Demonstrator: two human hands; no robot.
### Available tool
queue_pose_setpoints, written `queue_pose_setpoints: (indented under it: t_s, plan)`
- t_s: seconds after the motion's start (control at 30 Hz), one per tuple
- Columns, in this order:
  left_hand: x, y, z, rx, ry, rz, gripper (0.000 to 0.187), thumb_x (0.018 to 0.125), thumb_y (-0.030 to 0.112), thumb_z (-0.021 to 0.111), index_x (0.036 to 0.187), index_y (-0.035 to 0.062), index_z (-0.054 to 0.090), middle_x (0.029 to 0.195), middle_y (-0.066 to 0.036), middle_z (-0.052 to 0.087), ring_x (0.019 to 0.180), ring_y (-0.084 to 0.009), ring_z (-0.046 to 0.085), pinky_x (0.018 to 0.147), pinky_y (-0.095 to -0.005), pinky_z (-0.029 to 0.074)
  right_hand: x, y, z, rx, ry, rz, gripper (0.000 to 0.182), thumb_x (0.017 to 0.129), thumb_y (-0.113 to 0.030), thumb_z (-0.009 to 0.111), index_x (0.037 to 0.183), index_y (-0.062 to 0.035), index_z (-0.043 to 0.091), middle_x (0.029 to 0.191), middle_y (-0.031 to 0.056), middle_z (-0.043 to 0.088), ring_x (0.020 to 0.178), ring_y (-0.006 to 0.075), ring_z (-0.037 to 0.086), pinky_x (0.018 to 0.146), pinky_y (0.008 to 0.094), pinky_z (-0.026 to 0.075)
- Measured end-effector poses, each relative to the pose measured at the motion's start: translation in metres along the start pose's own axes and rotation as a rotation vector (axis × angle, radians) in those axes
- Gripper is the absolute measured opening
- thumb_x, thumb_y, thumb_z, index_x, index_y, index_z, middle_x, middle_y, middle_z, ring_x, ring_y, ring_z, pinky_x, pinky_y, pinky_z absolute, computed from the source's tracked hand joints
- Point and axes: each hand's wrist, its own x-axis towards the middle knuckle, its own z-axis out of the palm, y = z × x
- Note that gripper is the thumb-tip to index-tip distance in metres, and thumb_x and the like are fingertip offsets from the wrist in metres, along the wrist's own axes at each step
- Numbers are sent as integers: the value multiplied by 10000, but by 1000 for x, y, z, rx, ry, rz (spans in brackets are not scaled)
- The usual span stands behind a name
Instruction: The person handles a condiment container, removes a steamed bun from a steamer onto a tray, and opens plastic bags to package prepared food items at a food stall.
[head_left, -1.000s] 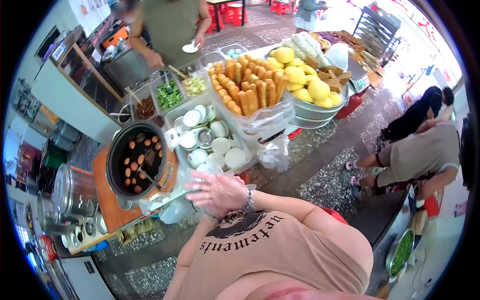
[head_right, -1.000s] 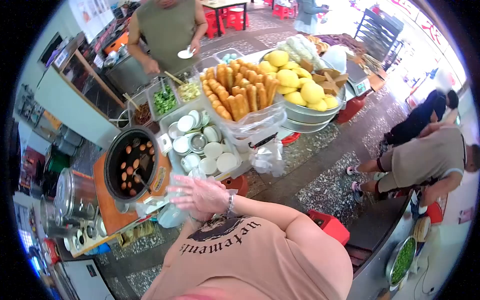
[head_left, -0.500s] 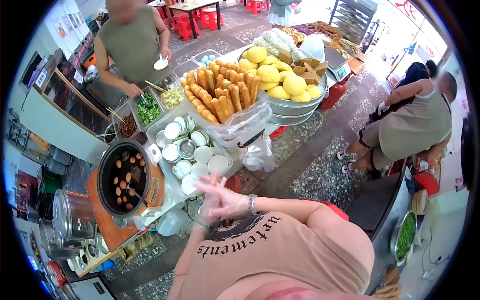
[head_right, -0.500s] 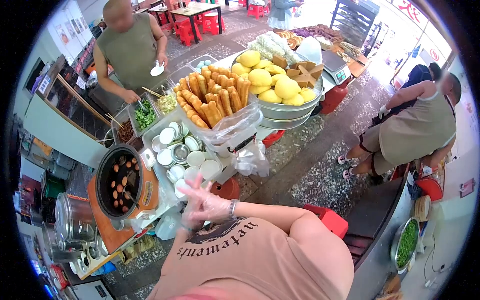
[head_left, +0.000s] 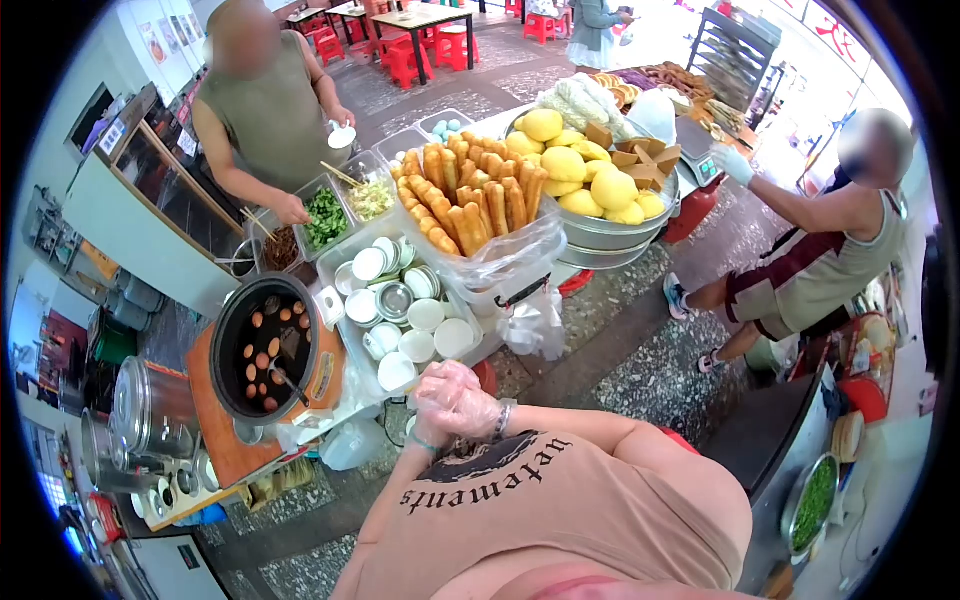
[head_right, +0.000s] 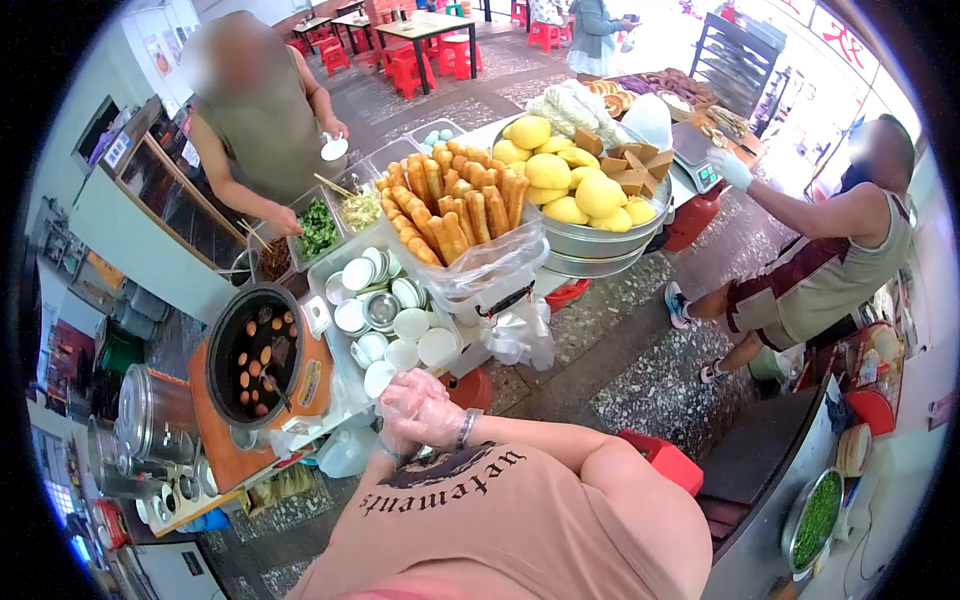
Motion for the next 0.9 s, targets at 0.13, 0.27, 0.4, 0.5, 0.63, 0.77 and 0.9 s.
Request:
queue_pose_setpoints:
  t_s: [0.13,0.27,0.4,0.5,0.63,0.77,0.9]
  plan:
    - [0,-1,-3,25,15,-1,191,881,200,549,922,16,579,939,-116,590,916,-231,567,844,-362,468,6,-7,-3,15,-14,-26,380,738,-302,598,1076,-129,578,1059,111,515,1023,332,474,910,447,387]
    - [-1,0,-6,39,34,-2,192,883,203,543,908,16,577,924,-110,587,898,-223,564,829,-352,467,7,-3,3,-33,8,-109,380,728,-277,601,1075,-126,576,1048,111,517,1013,336,480,905,449,393]
    - [-2,-2,-8,52,45,-9,194,886,206,536,893,16,575,909,-103,584,881,-214,561,815,-343,466,5,-4,4,-60,-31,-67,362,734,-258,596,1068,-120,573,1056,107,527,1010,343,479,908,458,392]
    - [-3,-4,-8,55,49,-11,197,888,209,530,882,16,574,897,-99,582,867,-208,559,804,-336,465,2,-2,6,-45,-56,-15,351,744,-248,588,1069,-115,571,1068,101,536,1020,342,477,920,460,386]
    - [-4,-5,-8,74,47,-17,203,891,212,524,867,16,572,882,-92,579,849,-199,556,790,-326,464,4,-2,6,-18,-86,-54,316,797,-272,598,1068,-113,562,1040,124,512,1034,334,487,890,458,397]
    - [-5,-6,-7,84,52,-17,209,893,215,517,853,16,570,867,-86,575,832,-190,553,775,-316,463,4,-5,4,-78,-136,-13,362,762,-237,573,1093,-91,562,1103,91,554,1104,341,463,992,446,341]
    - [-6,-6,-7,96,56,-17,217,896,218,510,838,16,568,852,-80,572,814,-182,551,761,-307,461,2,0,8,-64,-81,-87,320,805,-274,596,1076,-109,557,1017,126,499,1023,335,471,899,456,393]
